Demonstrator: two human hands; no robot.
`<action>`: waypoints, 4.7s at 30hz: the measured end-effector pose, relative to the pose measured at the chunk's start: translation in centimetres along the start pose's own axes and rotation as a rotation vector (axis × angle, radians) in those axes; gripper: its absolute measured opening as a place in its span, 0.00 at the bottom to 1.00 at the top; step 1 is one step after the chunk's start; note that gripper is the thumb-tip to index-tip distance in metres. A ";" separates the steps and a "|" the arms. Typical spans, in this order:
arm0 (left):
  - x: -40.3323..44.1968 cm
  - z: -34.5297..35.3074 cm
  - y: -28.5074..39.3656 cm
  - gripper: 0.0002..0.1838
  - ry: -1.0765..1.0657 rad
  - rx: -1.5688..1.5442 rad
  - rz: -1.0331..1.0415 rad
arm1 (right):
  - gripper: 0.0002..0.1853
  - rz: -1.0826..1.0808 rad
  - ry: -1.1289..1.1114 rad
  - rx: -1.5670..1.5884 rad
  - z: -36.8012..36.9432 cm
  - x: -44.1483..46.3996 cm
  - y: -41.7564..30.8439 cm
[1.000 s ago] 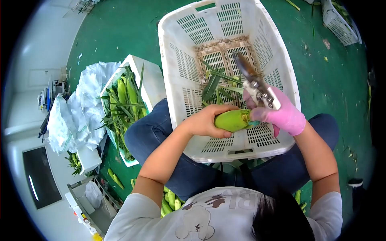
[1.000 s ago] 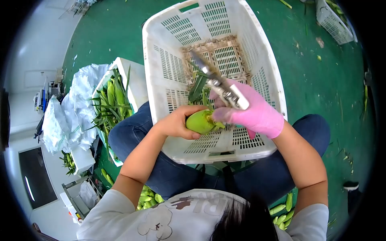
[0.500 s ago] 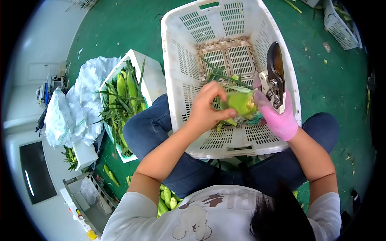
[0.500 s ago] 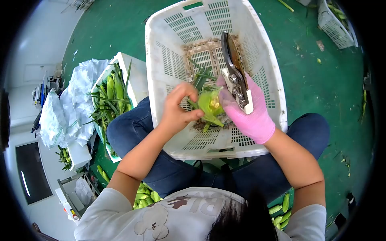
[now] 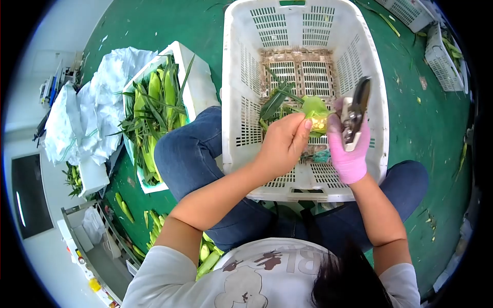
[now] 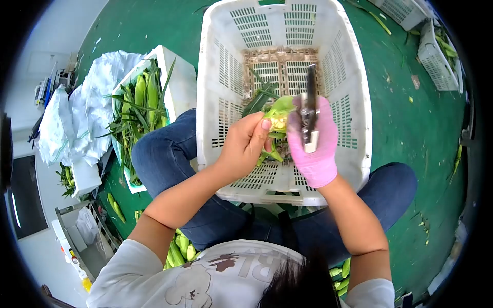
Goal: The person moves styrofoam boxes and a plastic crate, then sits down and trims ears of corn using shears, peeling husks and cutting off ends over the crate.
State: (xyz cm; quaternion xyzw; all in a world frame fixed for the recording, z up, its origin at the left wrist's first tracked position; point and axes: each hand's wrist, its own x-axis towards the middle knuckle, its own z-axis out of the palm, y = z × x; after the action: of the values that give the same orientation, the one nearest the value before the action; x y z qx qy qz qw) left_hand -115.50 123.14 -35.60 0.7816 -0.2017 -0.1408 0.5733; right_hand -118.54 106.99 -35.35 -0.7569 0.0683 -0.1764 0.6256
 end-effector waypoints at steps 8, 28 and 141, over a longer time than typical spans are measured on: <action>1.0 -0.3 -1.1 0.16 -0.087 -0.840 -0.215 | 0.16 0.367 0.008 0.604 -3.2 1.7 -0.2; 1.8 0.3 -0.7 0.31 0.016 0.319 0.223 | 0.21 0.366 -0.334 0.219 -4.6 1.7 -2.8; 6.4 -8.8 -2.4 0.44 -0.576 -0.371 -0.275 | 0.24 0.658 -0.918 0.266 -8.7 5.6 -0.5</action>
State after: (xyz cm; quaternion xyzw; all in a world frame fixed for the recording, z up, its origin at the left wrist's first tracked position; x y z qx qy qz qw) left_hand -105.57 128.11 -35.19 0.6123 -0.2190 -0.4650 0.6008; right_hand -116.47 97.26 -32.50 -0.6098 -0.0009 0.3666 0.7027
